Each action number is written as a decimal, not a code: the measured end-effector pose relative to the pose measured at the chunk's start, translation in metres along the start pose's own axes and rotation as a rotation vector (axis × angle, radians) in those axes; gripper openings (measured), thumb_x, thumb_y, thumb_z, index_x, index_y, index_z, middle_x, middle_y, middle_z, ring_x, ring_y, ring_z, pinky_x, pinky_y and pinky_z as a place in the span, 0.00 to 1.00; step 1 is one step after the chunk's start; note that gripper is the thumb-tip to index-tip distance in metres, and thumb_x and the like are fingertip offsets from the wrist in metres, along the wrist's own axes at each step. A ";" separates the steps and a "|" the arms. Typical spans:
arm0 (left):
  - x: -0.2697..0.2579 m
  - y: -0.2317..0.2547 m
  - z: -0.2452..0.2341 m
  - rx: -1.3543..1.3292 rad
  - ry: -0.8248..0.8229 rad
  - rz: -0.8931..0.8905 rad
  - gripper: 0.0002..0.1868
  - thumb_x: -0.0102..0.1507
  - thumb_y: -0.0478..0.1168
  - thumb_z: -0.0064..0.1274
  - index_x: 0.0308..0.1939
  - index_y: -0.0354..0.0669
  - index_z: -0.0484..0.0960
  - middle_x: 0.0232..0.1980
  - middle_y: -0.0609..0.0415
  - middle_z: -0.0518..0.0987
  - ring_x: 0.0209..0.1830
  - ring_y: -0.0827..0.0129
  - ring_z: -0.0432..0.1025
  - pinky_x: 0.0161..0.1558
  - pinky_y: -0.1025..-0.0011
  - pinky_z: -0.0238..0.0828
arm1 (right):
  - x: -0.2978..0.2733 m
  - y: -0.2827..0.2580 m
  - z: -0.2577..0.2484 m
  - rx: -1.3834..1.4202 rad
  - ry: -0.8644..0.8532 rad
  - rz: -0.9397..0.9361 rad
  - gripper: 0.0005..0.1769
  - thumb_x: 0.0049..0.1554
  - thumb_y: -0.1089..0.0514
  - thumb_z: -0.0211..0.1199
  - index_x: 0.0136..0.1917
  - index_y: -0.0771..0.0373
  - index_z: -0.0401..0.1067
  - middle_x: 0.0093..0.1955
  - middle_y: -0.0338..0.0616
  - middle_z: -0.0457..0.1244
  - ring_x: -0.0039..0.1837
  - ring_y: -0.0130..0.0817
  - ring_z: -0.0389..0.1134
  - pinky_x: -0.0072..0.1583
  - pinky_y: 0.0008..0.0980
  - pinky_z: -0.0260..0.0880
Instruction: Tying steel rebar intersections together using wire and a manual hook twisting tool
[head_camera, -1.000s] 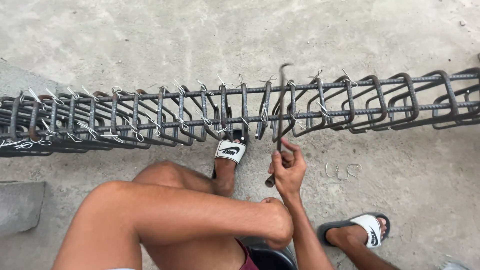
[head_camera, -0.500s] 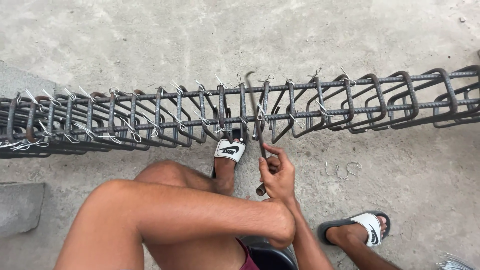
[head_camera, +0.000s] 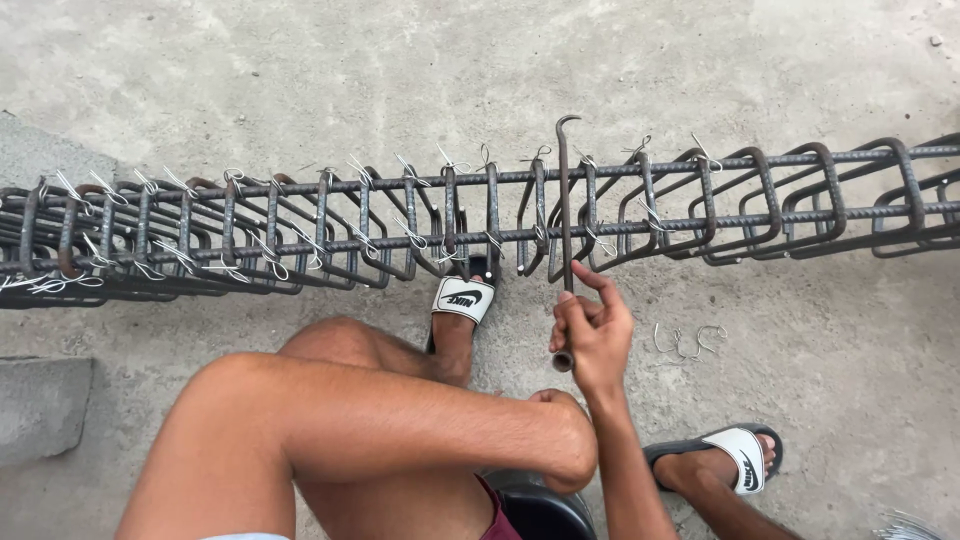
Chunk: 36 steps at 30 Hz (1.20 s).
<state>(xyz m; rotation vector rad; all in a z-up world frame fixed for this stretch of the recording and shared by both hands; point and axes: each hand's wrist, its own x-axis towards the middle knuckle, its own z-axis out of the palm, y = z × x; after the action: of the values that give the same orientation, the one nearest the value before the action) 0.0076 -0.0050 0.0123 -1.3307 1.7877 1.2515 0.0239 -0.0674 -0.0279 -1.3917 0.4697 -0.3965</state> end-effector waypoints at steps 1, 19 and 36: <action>0.006 0.000 0.002 0.002 0.000 -0.006 0.14 0.60 0.37 0.42 0.41 0.42 0.85 0.37 0.51 0.83 0.32 0.64 0.74 0.43 0.57 0.74 | 0.004 -0.013 0.000 -0.005 0.009 0.088 0.24 0.59 0.71 0.57 0.69 0.69 0.65 0.27 0.40 0.62 0.23 0.26 0.59 0.22 0.23 0.61; 0.000 0.004 -0.013 0.080 -0.040 -0.007 0.13 0.61 0.38 0.38 0.32 0.47 0.81 0.30 0.57 0.79 0.28 0.67 0.71 0.41 0.58 0.73 | 0.009 -0.006 -0.012 -0.076 0.015 0.085 0.22 0.59 0.73 0.56 0.66 0.69 0.69 0.26 0.41 0.63 0.23 0.26 0.59 0.21 0.23 0.60; 0.061 0.010 0.008 0.086 0.040 -0.142 0.16 0.57 0.39 0.46 0.41 0.43 0.87 0.36 0.50 0.82 0.41 0.49 0.80 0.33 0.38 0.79 | 0.017 0.011 -0.046 -0.030 -0.022 -0.012 0.21 0.58 0.71 0.59 0.64 0.65 0.74 0.22 0.47 0.59 0.20 0.34 0.62 0.24 0.29 0.65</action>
<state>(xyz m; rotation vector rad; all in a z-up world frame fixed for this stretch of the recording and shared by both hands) -0.0229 -0.0217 -0.0398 -1.4160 1.7208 1.0673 0.0131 -0.1136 -0.0458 -1.4274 0.4506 -0.3849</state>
